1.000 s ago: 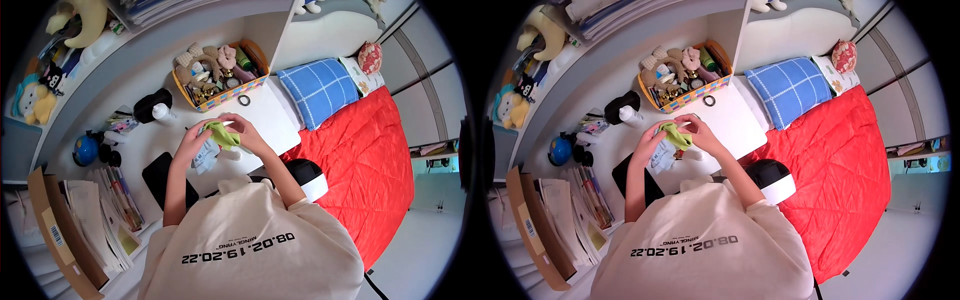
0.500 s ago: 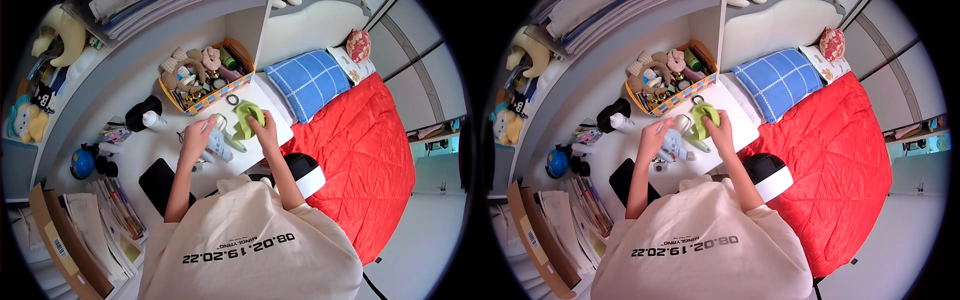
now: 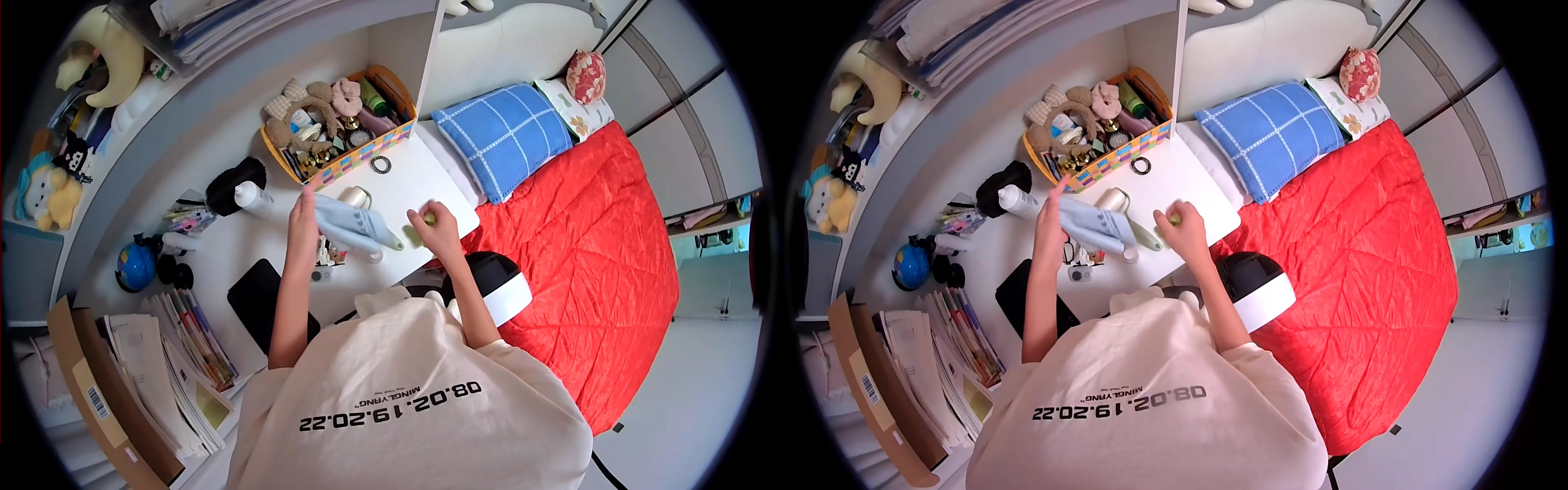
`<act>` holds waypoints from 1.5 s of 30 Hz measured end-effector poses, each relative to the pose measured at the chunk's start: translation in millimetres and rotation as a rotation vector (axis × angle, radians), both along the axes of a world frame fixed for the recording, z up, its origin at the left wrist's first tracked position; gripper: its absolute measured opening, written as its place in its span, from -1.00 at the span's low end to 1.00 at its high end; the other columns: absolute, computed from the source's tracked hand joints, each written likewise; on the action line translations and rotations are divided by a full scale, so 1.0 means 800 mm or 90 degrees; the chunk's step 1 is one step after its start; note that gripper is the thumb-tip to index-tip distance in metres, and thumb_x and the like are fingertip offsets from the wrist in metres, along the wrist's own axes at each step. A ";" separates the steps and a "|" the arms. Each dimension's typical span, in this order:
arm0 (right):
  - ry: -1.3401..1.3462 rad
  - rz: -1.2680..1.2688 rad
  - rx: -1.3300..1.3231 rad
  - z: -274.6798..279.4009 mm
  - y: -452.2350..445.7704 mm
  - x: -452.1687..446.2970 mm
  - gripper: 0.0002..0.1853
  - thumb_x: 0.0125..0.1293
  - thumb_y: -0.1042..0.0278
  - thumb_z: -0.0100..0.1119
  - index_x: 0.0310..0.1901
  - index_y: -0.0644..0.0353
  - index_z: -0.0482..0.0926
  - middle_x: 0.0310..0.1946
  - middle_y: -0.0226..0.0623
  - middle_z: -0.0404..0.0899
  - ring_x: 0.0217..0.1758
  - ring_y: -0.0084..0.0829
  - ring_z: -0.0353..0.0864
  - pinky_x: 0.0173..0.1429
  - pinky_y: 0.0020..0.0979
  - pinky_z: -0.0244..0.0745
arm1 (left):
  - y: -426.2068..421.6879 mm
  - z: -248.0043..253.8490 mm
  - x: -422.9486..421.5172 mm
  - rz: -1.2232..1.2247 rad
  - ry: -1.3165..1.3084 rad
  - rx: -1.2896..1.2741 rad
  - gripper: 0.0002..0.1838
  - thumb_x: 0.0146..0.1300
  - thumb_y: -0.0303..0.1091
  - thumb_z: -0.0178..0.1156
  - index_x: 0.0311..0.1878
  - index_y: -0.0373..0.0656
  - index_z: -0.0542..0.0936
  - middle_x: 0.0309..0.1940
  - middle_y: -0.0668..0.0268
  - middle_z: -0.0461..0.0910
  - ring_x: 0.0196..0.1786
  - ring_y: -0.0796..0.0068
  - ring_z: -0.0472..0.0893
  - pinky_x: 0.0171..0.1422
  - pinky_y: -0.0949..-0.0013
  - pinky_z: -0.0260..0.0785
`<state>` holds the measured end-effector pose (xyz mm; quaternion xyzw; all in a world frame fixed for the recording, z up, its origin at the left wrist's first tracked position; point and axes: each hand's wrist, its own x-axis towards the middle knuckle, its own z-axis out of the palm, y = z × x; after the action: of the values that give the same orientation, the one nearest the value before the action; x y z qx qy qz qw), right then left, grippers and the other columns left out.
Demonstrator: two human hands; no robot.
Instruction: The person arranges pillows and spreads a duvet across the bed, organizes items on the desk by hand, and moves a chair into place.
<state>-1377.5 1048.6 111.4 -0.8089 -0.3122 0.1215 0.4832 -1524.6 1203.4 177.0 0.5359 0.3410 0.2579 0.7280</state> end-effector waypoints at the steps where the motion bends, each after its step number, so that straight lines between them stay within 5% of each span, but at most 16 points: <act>1: 0.014 -0.011 -0.060 0.013 -0.003 -0.004 -0.74 -0.07 0.40 0.06 -0.74 0.29 0.25 -0.59 -0.24 0.34 -0.55 -0.36 0.38 -0.41 -0.47 0.30 | 0.003 -0.001 -0.003 -0.006 -0.101 -0.120 -0.53 0.26 -0.05 -0.33 0.16 -0.06 0.17 0.08 0.21 0.22 0.04 0.42 0.31 0.09 0.37 0.16; 6: 0.012 0.102 0.316 -0.010 0.005 -0.019 -0.73 -0.02 0.27 0.14 -0.64 0.25 0.33 -0.48 -0.28 0.39 -0.62 -0.53 0.31 -0.55 -0.53 0.22 | -0.006 -0.003 -0.015 -0.023 -0.306 -0.377 -0.55 0.26 -0.16 -0.32 0.20 -0.03 0.05 0.12 0.19 0.16 0.16 0.32 0.19 0.20 0.27 0.02; 8: 0.527 0.148 0.138 0.043 0.010 -0.035 -0.73 0.05 0.20 0.10 -0.39 0.25 0.36 -0.38 -0.33 0.41 -0.70 -0.65 0.23 -0.67 -0.64 0.11 | -0.013 -0.002 -0.015 -0.042 -0.392 -0.431 -0.52 0.18 -0.30 -0.24 0.21 -0.03 0.04 0.12 0.16 0.15 0.17 0.31 0.18 0.22 0.26 0.00; 10: 0.736 0.268 0.143 0.053 0.013 -0.039 -0.61 0.10 0.14 0.06 -0.20 0.30 0.28 -0.29 -0.35 0.39 -0.75 -0.74 0.14 -0.72 -0.72 0.01 | -0.021 -0.007 -0.016 -0.060 -0.404 -0.409 -0.48 0.13 -0.34 -0.22 0.21 -0.03 0.03 0.13 0.15 0.15 0.17 0.30 0.18 0.23 0.25 -0.02; 16: 0.988 0.283 0.204 0.024 0.030 -0.050 -0.86 0.07 0.30 0.09 -0.41 0.17 0.42 -0.73 -0.54 0.35 -0.79 -0.75 0.14 -0.69 -0.73 0.04 | -0.030 -0.006 -0.020 -0.045 -0.359 -0.288 -0.42 0.07 -0.49 -0.16 0.22 -0.06 0.02 0.12 0.15 0.14 0.15 0.32 0.19 0.21 0.31 0.01; 18: 0.785 0.208 0.185 0.034 0.027 -0.045 -0.86 0.05 0.30 0.12 -0.52 0.14 0.41 -0.75 -0.58 0.30 -0.78 -0.75 0.17 -0.69 -0.72 0.05 | -0.024 -0.012 -0.024 -0.022 -0.271 -0.175 -0.41 0.06 -0.53 -0.15 0.22 -0.07 0.04 0.11 0.16 0.15 0.14 0.36 0.19 0.19 0.37 0.02; 20: 0.689 0.175 0.147 0.032 0.024 -0.040 -0.86 0.02 0.32 0.16 -0.54 0.17 0.45 -0.74 -0.58 0.30 -0.78 -0.75 0.17 -0.70 -0.70 0.05 | -0.012 -0.030 -0.033 -0.060 0.006 0.124 -0.41 0.06 -0.58 -0.12 0.21 -0.10 0.05 0.09 0.21 0.17 0.05 0.49 0.27 0.09 0.51 0.11; 21: 0.560 0.143 0.116 0.034 0.024 -0.040 -0.85 0.03 0.31 0.15 -0.52 0.20 0.46 -0.74 -0.57 0.31 -0.77 -0.76 0.18 -0.71 -0.69 0.05 | -0.012 -0.038 -0.035 -0.059 0.039 0.213 -0.43 0.09 -0.55 -0.12 0.21 -0.09 0.05 -0.08 0.25 0.34 -0.18 0.60 0.39 -0.10 0.61 0.21; 24: 0.444 0.110 0.112 0.045 0.021 -0.039 -0.80 0.06 0.28 0.12 -0.39 0.26 0.48 -0.71 -0.52 0.36 -0.76 -0.78 0.16 -0.69 -0.69 0.05 | -0.006 -0.050 -0.040 -0.036 0.215 0.236 -0.45 0.12 -0.51 -0.10 0.21 -0.07 0.07 -0.36 0.33 0.45 -0.43 0.64 0.42 -0.27 0.60 0.30; 28: 0.394 0.110 0.143 0.057 0.015 -0.027 -0.75 0.08 0.40 0.06 -0.17 0.23 0.39 -0.65 -0.46 0.40 -0.68 -0.75 0.23 -0.62 -0.67 0.15 | -0.016 -0.017 -0.041 -0.016 0.111 0.043 -0.51 0.15 -0.44 -0.08 0.18 -0.07 0.14 -0.54 0.40 0.42 -0.54 0.64 0.41 -0.33 0.56 0.33; 31: 0.373 0.199 0.217 0.074 0.009 -0.027 -0.44 -0.03 0.56 0.11 0.07 0.14 0.19 -0.47 -0.41 0.39 -0.56 -0.74 0.27 -0.49 -0.70 0.19 | -0.008 -0.023 -0.049 -0.091 0.094 0.011 -0.58 0.17 -0.37 -0.09 0.14 -0.06 0.23 -0.44 0.40 0.42 -0.39 0.70 0.41 -0.29 0.57 0.32; 34: 0.253 0.272 0.163 0.083 0.005 -0.022 -0.49 -0.04 0.57 0.11 0.03 0.13 0.28 -0.50 -0.45 0.37 -0.52 -0.71 0.26 -0.43 -0.69 0.19 | -0.008 -0.037 -0.047 -0.016 -0.023 -0.020 -0.65 0.14 -0.45 -0.04 0.04 -0.15 0.34 -0.48 0.37 0.45 -0.47 0.66 0.44 -0.33 0.59 0.34; 38: 0.312 0.286 0.095 0.078 0.006 -0.021 -0.59 -0.05 0.59 0.12 -0.08 0.15 0.40 -0.49 -0.46 0.34 -0.49 -0.69 0.26 -0.40 -0.66 0.19 | -0.009 -0.052 -0.050 -0.148 0.018 0.103 -0.66 0.05 -0.47 0.07 -0.04 -0.19 0.41 -0.40 0.35 0.46 -0.40 0.63 0.45 -0.27 0.60 0.32; 40: 0.105 0.285 0.130 0.078 0.008 -0.023 -0.71 -0.06 0.58 0.13 -0.21 0.16 0.48 -0.47 -0.42 0.35 -0.46 -0.61 0.29 -0.37 -0.60 0.23 | -0.009 -0.055 -0.050 -0.181 0.053 0.121 -0.64 0.00 -0.48 0.12 -0.06 -0.19 0.42 -0.36 0.34 0.46 -0.38 0.61 0.45 -0.24 0.59 0.30; 43: -0.061 0.266 0.051 0.075 0.006 -0.019 -0.79 -0.08 0.55 0.15 -0.31 0.21 0.50 -0.45 -0.36 0.36 -0.45 -0.52 0.32 -0.35 -0.55 0.26 | -0.007 -0.056 -0.050 -0.111 0.224 0.357 -0.63 -0.09 -0.50 0.18 -0.12 -0.20 0.45 -0.35 0.32 0.47 -0.37 0.57 0.46 -0.26 0.60 0.29; 45: -0.097 0.236 0.062 0.073 0.005 -0.021 -0.84 -0.09 0.52 0.17 -0.39 0.23 0.50 -0.43 -0.33 0.36 -0.45 -0.48 0.32 -0.35 -0.54 0.26 | -0.007 -0.056 -0.050 -0.002 0.186 0.709 -0.78 -0.11 -0.52 0.17 -0.32 -0.26 0.46 -0.44 0.29 0.47 -0.44 0.57 0.47 -0.36 0.60 0.28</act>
<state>-1394.5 1052.7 169.8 -0.7203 -0.4965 0.1317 0.4660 -1564.7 1198.1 132.6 0.8691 0.2500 0.3207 0.2815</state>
